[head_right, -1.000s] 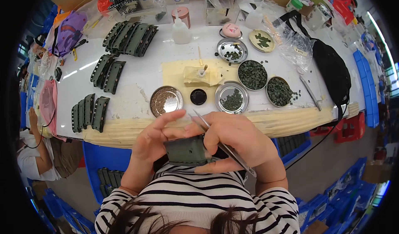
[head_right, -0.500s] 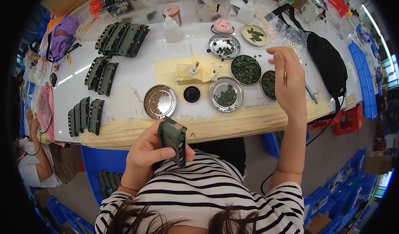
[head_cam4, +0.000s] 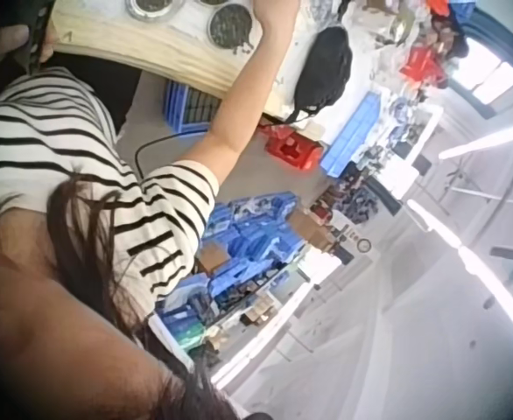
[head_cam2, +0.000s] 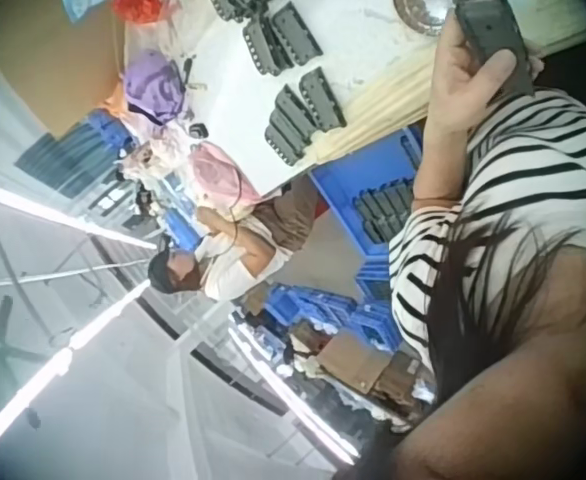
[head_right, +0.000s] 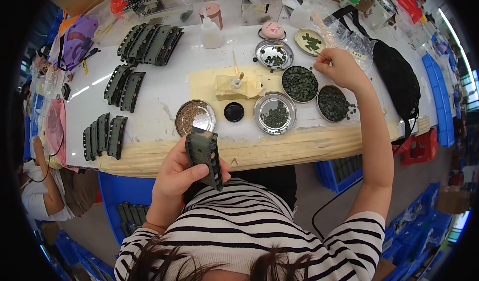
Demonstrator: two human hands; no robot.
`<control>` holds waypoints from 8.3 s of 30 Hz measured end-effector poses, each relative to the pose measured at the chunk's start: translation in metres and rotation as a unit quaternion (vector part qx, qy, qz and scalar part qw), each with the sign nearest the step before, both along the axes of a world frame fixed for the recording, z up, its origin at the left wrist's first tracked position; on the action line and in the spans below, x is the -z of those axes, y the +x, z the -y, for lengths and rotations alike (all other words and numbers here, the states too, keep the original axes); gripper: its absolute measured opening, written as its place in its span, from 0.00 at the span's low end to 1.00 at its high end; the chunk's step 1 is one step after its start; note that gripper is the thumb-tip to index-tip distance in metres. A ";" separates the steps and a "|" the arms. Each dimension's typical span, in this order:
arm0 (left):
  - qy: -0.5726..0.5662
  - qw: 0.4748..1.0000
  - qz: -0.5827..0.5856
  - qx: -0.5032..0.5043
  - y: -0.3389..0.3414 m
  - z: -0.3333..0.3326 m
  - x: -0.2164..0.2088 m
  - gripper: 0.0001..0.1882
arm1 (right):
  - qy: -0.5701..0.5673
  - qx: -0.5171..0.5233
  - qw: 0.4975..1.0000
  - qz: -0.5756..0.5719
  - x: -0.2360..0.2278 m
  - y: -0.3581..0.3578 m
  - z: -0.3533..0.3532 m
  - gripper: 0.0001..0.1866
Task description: Applying detail paint and assembling parts of a model tank turret.
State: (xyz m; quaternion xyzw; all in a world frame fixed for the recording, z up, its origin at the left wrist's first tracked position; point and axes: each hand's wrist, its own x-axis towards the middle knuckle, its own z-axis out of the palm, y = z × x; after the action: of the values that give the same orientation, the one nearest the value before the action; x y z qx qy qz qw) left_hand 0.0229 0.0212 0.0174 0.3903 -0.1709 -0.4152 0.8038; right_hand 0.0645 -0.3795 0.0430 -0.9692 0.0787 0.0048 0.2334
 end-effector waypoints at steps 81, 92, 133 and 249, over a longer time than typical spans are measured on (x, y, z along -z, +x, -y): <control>0.130 0.969 0.189 -0.093 -0.011 0.006 0.001 0.20 | 0.136 -0.246 0.906 0.318 -0.007 -0.071 -0.185 0.14; 0.175 0.957 0.213 -0.086 -0.010 0.004 -0.005 0.21 | 0.178 -0.217 0.916 0.286 -0.011 -0.067 -0.187 0.11; 0.082 0.989 0.051 -0.116 -0.007 0.007 -0.003 0.22 | -0.085 0.202 0.974 0.062 0.017 -0.114 0.031 0.11; -0.068 0.992 -0.049 -0.092 0.005 0.006 0.010 0.27 | 0.116 -0.013 0.945 0.305 -0.001 -0.024 -0.171 0.08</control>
State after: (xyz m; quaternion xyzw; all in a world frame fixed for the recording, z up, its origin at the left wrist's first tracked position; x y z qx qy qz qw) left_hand 0.0280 0.0150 0.0078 0.3275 -0.1227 -0.3459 0.8706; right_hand 0.0402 -0.2083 0.0439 -0.8913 -0.0100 -0.2789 0.3573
